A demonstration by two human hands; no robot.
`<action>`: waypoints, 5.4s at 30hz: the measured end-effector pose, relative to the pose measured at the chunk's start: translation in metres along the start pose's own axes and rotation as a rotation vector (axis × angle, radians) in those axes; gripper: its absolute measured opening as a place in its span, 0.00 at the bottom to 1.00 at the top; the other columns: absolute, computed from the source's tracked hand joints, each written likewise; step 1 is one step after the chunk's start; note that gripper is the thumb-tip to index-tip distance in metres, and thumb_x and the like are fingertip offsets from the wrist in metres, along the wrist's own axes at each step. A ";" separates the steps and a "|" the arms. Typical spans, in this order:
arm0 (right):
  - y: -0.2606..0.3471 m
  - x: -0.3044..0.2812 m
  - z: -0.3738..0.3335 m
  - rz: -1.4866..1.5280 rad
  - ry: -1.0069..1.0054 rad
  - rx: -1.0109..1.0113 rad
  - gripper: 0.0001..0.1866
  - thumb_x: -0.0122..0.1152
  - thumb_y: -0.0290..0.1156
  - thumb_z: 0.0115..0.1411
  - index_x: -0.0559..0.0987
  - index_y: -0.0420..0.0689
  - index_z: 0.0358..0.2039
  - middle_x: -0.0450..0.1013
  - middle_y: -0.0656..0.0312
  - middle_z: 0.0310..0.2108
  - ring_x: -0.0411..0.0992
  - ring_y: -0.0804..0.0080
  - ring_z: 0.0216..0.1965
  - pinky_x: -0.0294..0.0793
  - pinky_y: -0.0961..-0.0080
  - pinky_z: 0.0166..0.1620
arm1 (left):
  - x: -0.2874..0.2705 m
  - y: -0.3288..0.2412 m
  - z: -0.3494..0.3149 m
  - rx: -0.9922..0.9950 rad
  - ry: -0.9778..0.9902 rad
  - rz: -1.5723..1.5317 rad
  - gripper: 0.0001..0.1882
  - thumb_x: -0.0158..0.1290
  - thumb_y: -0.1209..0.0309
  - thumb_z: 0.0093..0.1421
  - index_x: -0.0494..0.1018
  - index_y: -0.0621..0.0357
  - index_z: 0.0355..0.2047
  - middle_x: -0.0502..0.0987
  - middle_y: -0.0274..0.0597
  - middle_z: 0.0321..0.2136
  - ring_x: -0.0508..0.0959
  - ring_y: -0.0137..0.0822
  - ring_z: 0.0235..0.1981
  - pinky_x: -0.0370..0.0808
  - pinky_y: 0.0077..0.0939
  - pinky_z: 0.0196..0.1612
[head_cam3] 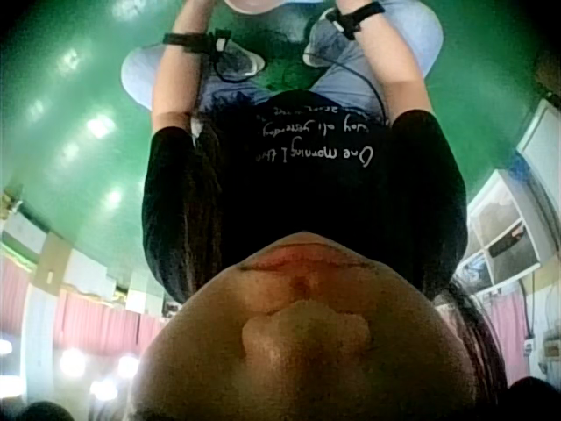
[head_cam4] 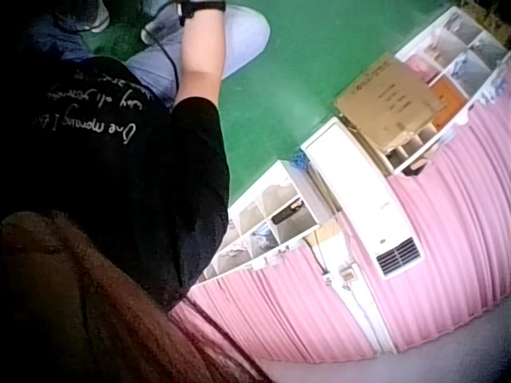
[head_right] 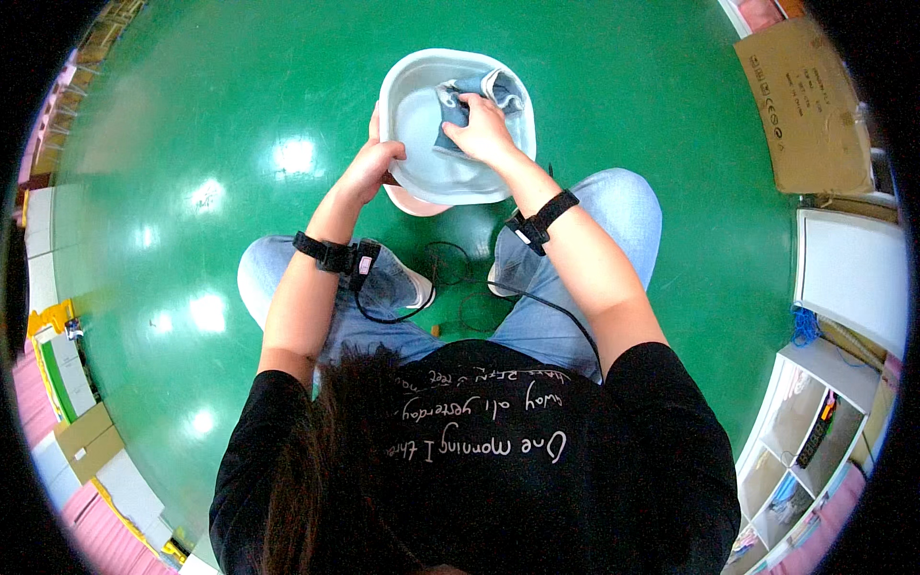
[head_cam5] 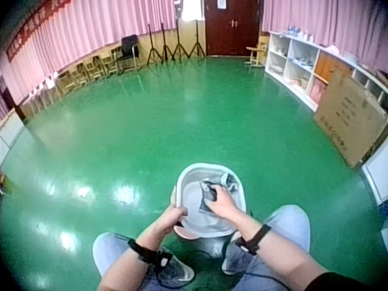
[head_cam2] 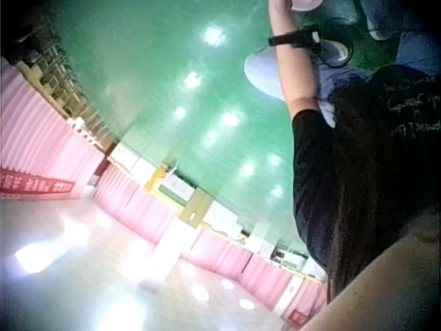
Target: The person folds a textile cloth on a table, picks up a stack of light blue and pink plastic basins, walks to a green floor space, sits down, and cleans the inside and outside surfaces of multiple basins one by one with the cloth.
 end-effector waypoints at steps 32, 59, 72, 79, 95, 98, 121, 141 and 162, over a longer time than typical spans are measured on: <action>0.062 0.032 -0.041 0.205 0.276 -0.479 0.26 0.49 0.14 0.52 0.73 0.45 0.52 0.72 0.48 0.47 0.70 0.52 0.48 0.68 0.64 0.52 | -0.014 0.013 -0.001 0.324 -0.098 0.398 0.55 0.50 0.79 0.42 0.36 0.30 0.67 0.60 0.67 0.51 0.67 0.58 0.51 0.67 0.38 0.54; 0.022 -0.044 0.007 -0.105 -0.288 -0.337 0.25 0.47 0.21 0.50 0.70 0.36 0.52 0.66 0.43 0.53 0.65 0.50 0.55 0.62 0.65 0.58 | 0.023 -0.025 -0.002 0.540 -0.088 0.344 0.56 0.47 0.82 0.40 0.32 0.44 0.68 0.59 0.63 0.54 0.66 0.56 0.54 0.65 0.37 0.56; 0.073 -0.003 -0.029 -0.022 0.044 -0.645 0.21 0.54 0.20 0.52 0.77 0.51 0.47 0.75 0.58 0.44 0.70 0.56 0.46 0.68 0.65 0.51 | 0.000 -0.023 -0.001 0.604 -0.123 0.168 0.55 0.45 0.85 0.39 0.34 0.45 0.68 0.57 0.57 0.55 0.62 0.50 0.54 0.60 0.36 0.59; 0.079 -0.001 -0.029 0.023 0.156 -0.653 0.14 0.52 0.21 0.53 0.75 0.47 0.41 0.75 0.55 0.39 0.72 0.53 0.43 0.69 0.60 0.47 | -0.007 -0.019 -0.002 0.591 -0.089 0.037 0.53 0.45 0.84 0.39 0.39 0.49 0.68 0.55 0.53 0.59 0.59 0.48 0.58 0.57 0.35 0.61; 0.058 0.003 -0.019 -0.141 0.386 -0.456 0.16 0.46 0.24 0.51 0.74 0.40 0.41 0.74 0.43 0.35 0.72 0.45 0.39 0.71 0.57 0.44 | 0.007 -0.030 -0.008 0.594 -0.091 0.024 0.51 0.42 0.87 0.36 0.46 0.51 0.66 0.55 0.49 0.59 0.57 0.44 0.61 0.57 0.32 0.61; 0.047 -0.017 -0.013 -0.350 0.219 -0.312 0.17 0.48 0.25 0.51 0.75 0.43 0.42 0.75 0.46 0.35 0.72 0.47 0.43 0.70 0.53 0.46 | 0.003 -0.043 -0.014 0.609 -0.129 0.045 0.51 0.41 0.87 0.36 0.44 0.52 0.66 0.55 0.48 0.60 0.56 0.43 0.62 0.55 0.33 0.62; 0.063 0.005 -0.034 0.355 0.322 -0.480 0.19 0.51 0.31 0.62 0.67 0.45 0.54 0.71 0.45 0.47 0.71 0.49 0.48 0.70 0.64 0.50 | 0.022 -0.047 -0.030 0.919 -0.409 0.573 0.43 0.52 0.73 0.59 0.37 0.56 0.66 0.54 0.64 0.56 0.60 0.58 0.57 0.58 0.43 0.60; 0.033 0.008 -0.012 -0.254 0.165 -0.293 0.19 0.49 0.28 0.58 0.70 0.40 0.51 0.71 0.45 0.46 0.69 0.48 0.48 0.67 0.59 0.52 | 0.015 -0.054 -0.018 0.860 -0.254 0.437 0.38 0.47 0.78 0.60 0.44 0.49 0.67 0.56 0.59 0.55 0.61 0.52 0.56 0.57 0.38 0.61; 0.063 -0.032 -0.015 1.417 0.348 0.144 0.17 0.44 0.25 0.64 0.68 0.37 0.53 0.69 0.54 0.51 0.70 0.63 0.51 0.69 0.66 0.56 | 0.035 -0.030 -0.023 0.901 -0.328 0.913 0.38 0.55 0.64 0.56 0.51 0.39 0.65 0.48 0.68 0.58 0.57 0.66 0.57 0.63 0.48 0.56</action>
Point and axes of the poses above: each hand's wrist, its own z-axis towards the middle knuckle, its own x-axis out of the palm, y = z × x, the point moved 4 cm from there along z, towards the middle knuckle
